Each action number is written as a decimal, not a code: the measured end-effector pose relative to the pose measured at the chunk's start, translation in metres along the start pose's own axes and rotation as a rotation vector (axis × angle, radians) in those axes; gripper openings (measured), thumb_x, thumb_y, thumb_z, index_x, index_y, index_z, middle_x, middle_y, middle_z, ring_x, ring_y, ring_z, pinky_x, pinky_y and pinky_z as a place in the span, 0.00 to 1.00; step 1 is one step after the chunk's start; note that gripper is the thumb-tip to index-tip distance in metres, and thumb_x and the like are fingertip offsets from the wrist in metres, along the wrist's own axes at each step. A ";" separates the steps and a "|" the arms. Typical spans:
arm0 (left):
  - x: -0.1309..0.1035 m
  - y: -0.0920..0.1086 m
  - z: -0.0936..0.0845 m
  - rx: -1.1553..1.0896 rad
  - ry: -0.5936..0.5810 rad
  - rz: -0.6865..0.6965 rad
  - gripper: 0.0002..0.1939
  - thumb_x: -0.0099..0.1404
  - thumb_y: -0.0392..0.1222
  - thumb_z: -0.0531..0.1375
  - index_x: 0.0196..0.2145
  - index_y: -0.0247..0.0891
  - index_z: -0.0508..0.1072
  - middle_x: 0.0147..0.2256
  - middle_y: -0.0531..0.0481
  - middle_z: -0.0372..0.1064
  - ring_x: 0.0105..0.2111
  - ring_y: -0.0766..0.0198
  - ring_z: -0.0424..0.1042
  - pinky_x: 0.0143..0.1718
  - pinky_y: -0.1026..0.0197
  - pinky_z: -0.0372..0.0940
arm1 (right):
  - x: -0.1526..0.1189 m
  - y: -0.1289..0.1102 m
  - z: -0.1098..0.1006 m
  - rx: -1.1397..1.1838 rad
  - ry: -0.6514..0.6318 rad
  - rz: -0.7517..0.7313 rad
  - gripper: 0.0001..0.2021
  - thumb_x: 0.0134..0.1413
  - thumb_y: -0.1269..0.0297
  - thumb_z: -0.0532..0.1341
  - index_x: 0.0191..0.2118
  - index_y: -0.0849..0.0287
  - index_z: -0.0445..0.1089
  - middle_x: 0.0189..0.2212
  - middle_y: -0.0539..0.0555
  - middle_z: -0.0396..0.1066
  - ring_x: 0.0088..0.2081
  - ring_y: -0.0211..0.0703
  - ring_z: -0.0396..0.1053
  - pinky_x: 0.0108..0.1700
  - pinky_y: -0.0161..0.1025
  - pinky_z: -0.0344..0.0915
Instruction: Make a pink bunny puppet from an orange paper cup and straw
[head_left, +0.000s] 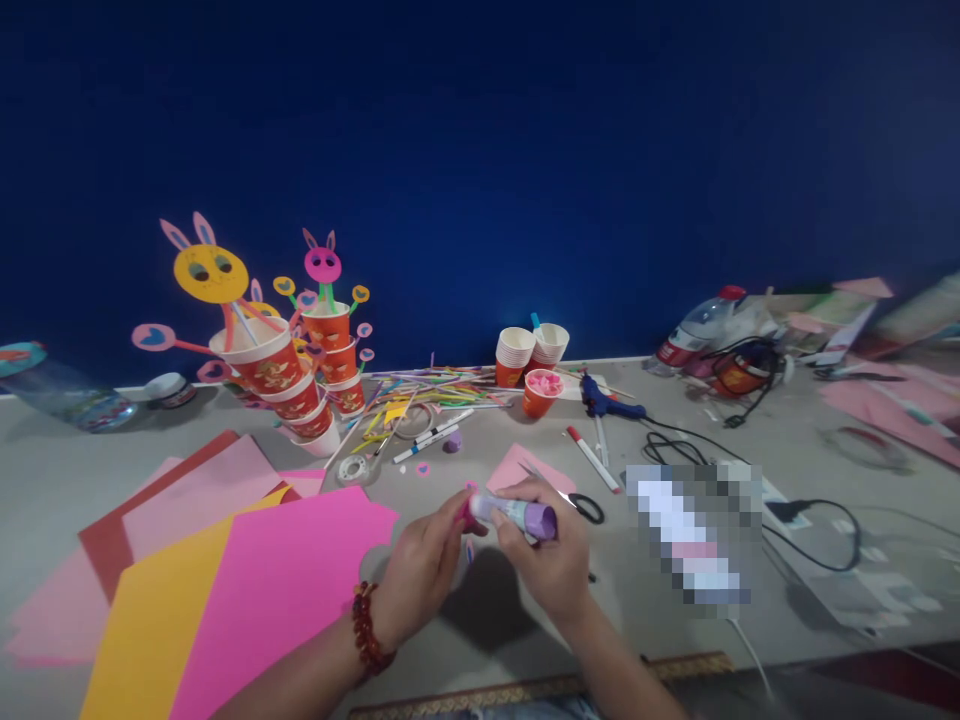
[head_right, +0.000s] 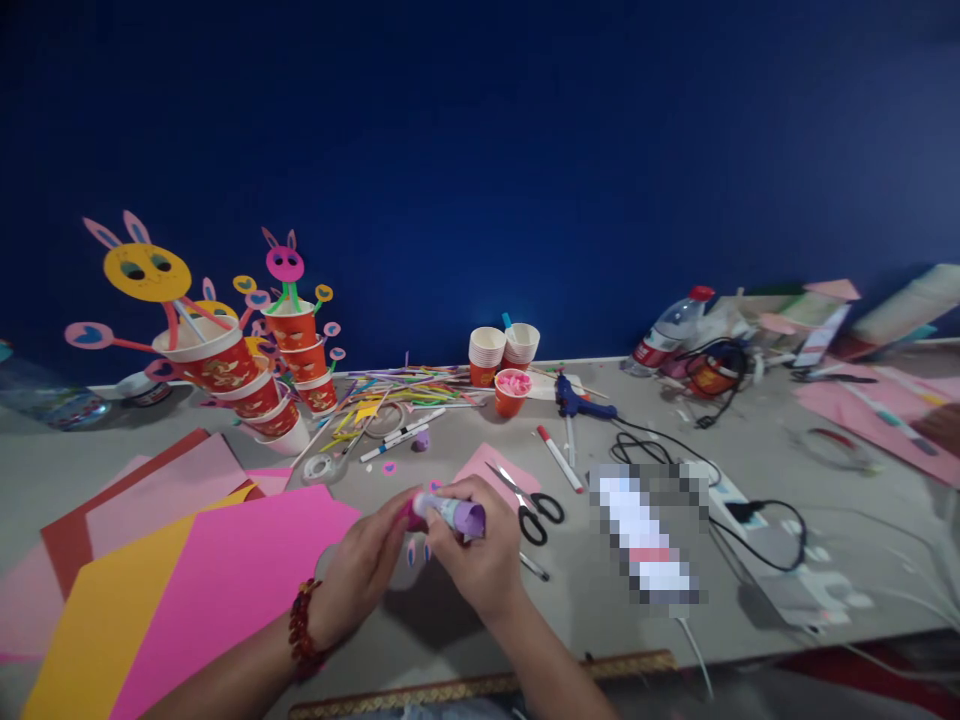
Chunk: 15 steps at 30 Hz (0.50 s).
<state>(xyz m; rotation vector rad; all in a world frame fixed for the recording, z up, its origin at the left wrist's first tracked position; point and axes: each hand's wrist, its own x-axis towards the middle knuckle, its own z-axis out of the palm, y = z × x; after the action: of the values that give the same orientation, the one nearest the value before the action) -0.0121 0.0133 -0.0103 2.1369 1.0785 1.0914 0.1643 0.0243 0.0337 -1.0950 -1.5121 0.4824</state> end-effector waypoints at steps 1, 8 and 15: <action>0.000 0.000 0.000 0.002 0.011 0.002 0.24 0.75 0.32 0.47 0.66 0.42 0.55 0.43 0.46 0.79 0.43 0.63 0.80 0.44 0.61 0.75 | 0.000 0.000 0.000 -0.002 0.000 0.001 0.01 0.53 0.67 0.64 0.33 0.56 0.72 0.26 0.50 0.74 0.27 0.42 0.72 0.29 0.35 0.69; 0.001 0.001 0.000 0.029 0.015 0.004 0.22 0.75 0.32 0.48 0.64 0.42 0.57 0.46 0.44 0.79 0.43 0.63 0.80 0.44 0.61 0.75 | 0.000 0.000 0.000 -0.075 -0.017 0.000 0.00 0.51 0.67 0.64 0.32 0.56 0.72 0.25 0.48 0.73 0.25 0.40 0.72 0.28 0.34 0.68; -0.001 -0.001 0.000 0.030 0.028 0.016 0.23 0.75 0.32 0.48 0.65 0.43 0.58 0.48 0.45 0.78 0.45 0.63 0.79 0.45 0.62 0.74 | 0.000 0.000 0.000 -0.077 -0.005 0.048 0.01 0.51 0.66 0.63 0.31 0.56 0.72 0.23 0.48 0.73 0.22 0.40 0.69 0.23 0.33 0.66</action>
<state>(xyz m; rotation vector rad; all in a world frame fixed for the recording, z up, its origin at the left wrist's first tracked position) -0.0133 0.0132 -0.0114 2.1634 1.0989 1.1223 0.1643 0.0244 0.0340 -1.1931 -1.5227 0.4633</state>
